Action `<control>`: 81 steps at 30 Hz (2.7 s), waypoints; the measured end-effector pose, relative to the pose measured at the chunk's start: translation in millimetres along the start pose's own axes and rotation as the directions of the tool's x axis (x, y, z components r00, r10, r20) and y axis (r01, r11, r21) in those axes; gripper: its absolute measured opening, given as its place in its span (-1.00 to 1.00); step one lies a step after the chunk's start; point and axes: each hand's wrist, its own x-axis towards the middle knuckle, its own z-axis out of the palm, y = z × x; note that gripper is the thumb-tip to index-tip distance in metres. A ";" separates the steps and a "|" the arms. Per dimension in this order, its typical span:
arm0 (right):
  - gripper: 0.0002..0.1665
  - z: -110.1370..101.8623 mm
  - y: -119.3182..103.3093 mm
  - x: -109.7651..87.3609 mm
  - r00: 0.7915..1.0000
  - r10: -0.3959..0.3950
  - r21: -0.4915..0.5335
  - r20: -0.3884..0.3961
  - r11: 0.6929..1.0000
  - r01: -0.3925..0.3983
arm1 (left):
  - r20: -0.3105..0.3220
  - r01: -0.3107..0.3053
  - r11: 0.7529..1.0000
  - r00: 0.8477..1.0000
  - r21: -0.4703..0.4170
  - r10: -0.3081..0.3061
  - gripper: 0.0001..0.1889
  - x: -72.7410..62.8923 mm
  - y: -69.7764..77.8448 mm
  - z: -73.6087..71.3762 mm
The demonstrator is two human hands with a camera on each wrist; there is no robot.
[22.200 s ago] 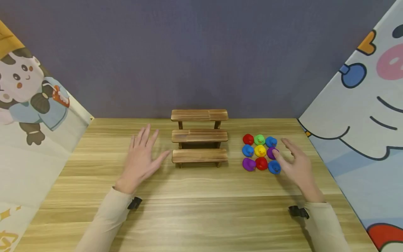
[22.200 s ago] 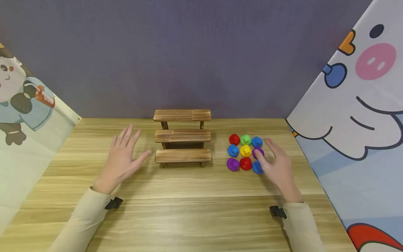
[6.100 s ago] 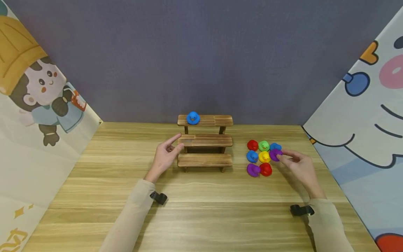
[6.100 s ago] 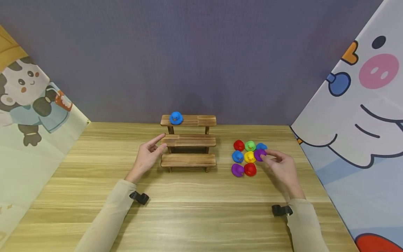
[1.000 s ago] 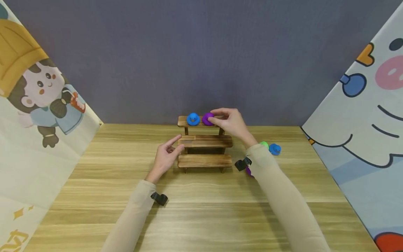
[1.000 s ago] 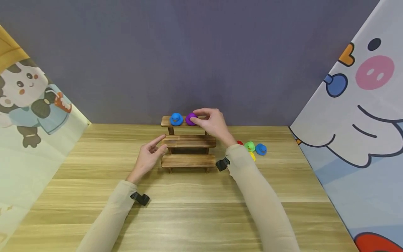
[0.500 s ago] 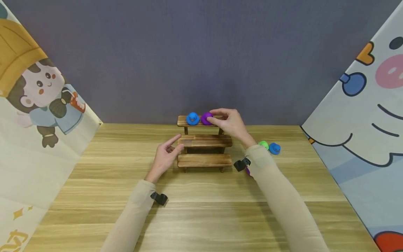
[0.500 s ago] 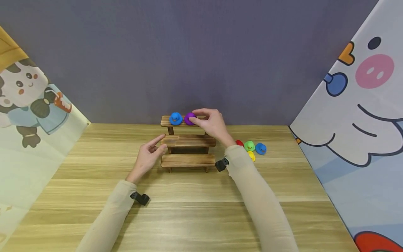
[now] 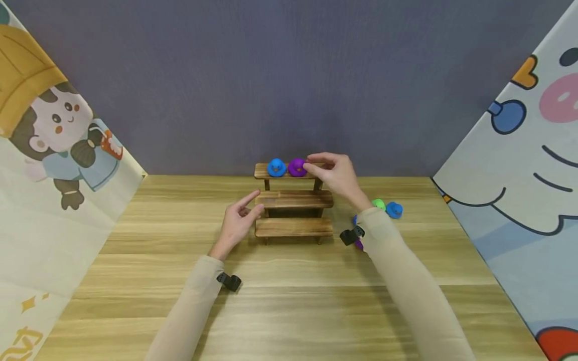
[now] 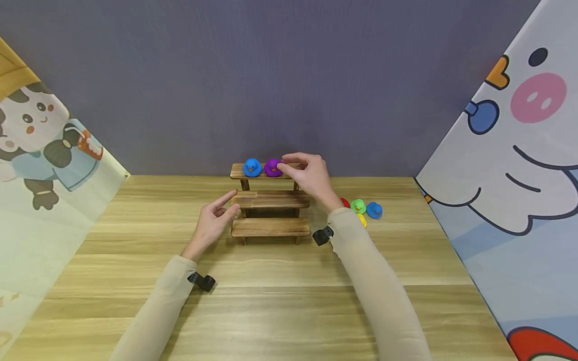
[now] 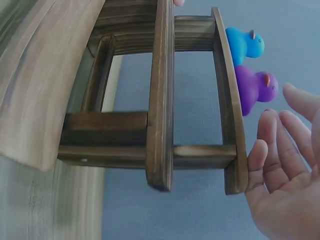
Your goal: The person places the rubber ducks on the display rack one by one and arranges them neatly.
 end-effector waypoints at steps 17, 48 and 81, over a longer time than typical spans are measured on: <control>-0.56 -32.1 20.8 -28.5 0.995 0.048 0.023 -0.091 0.999 -0.046 | 0.008 0.007 1.000 1.000 0.009 -0.007 -0.46 1.1 -1.7 -0.6; -0.49 -100.9 100.2 -83.9 0.960 0.212 -0.009 -0.184 0.976 -0.218 | 0.015 0.021 1.000 1.000 0.014 -0.021 -0.47 0.0 -0.5 -0.6; -0.26 -141.0 160.1 -120.7 0.864 0.464 -0.102 -0.194 0.867 -0.488 | 0.016 0.017 1.000 1.000 0.014 -0.017 -0.47 0.5 0.0 0.4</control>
